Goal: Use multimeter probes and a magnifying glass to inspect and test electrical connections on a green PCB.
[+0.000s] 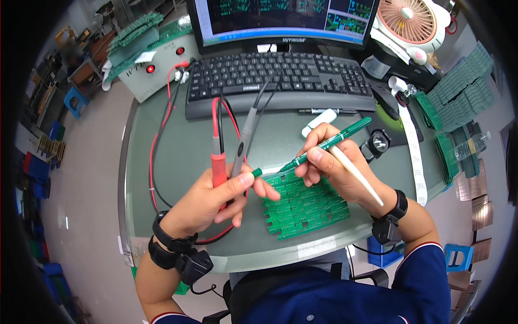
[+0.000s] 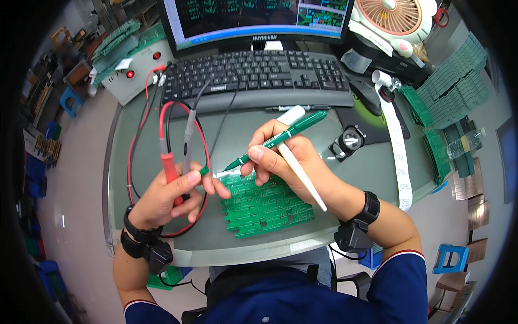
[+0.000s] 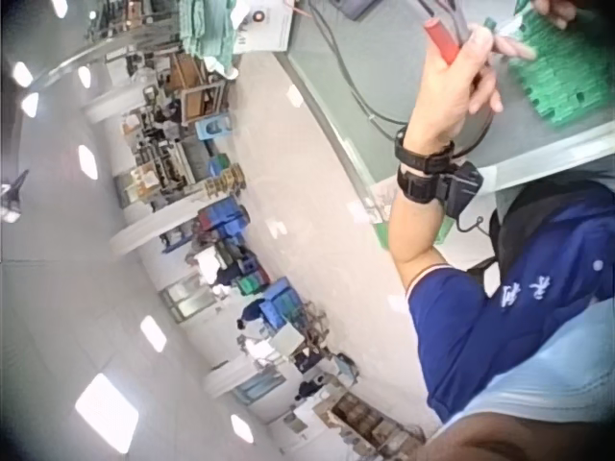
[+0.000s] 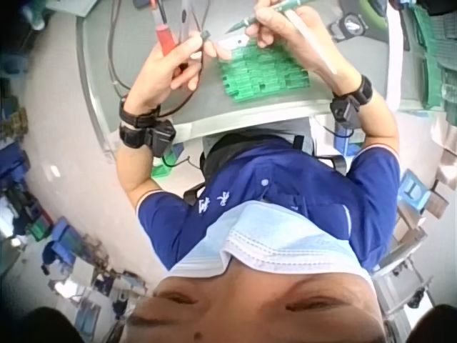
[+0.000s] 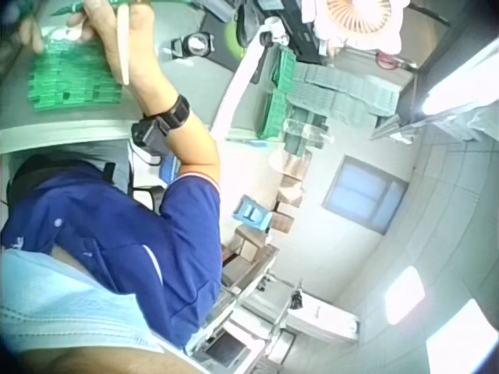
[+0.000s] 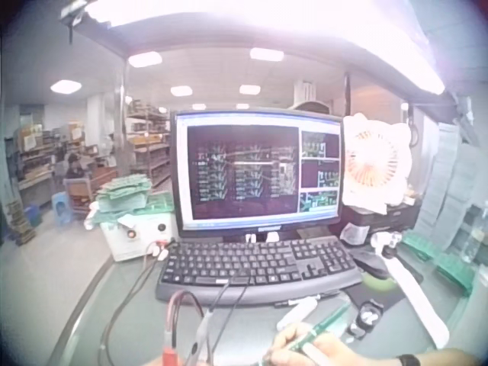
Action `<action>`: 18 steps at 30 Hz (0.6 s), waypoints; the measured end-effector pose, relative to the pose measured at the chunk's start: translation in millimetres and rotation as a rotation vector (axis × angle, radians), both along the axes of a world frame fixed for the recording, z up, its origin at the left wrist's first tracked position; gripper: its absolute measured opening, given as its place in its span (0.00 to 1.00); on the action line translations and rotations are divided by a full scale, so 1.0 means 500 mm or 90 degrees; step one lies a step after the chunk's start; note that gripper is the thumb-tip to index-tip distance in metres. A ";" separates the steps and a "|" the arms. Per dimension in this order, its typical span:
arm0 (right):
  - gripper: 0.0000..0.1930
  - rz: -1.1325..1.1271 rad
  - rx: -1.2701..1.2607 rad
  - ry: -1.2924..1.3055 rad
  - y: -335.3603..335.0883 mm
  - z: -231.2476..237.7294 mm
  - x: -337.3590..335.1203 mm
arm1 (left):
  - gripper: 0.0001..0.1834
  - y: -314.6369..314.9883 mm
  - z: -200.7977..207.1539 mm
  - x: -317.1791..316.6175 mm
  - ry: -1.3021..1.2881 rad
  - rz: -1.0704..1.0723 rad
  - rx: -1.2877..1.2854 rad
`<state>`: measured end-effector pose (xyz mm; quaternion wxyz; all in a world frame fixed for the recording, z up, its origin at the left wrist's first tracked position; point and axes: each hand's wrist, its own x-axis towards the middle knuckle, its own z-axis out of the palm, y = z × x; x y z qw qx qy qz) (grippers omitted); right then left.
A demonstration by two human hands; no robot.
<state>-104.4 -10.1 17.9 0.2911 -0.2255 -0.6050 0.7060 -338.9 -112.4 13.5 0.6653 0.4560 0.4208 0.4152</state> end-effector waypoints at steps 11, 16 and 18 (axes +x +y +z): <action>0.13 0.064 0.036 -0.022 -0.027 0.027 -0.042 | 0.16 -0.010 0.007 -0.008 -0.071 -0.088 -0.009; 0.12 0.039 0.012 0.033 -0.039 0.007 -0.071 | 0.17 -0.009 -0.002 0.003 0.031 0.003 0.058; 0.11 0.022 -0.032 0.070 -0.032 0.006 -0.073 | 0.18 -0.015 0.007 0.019 0.073 0.027 0.078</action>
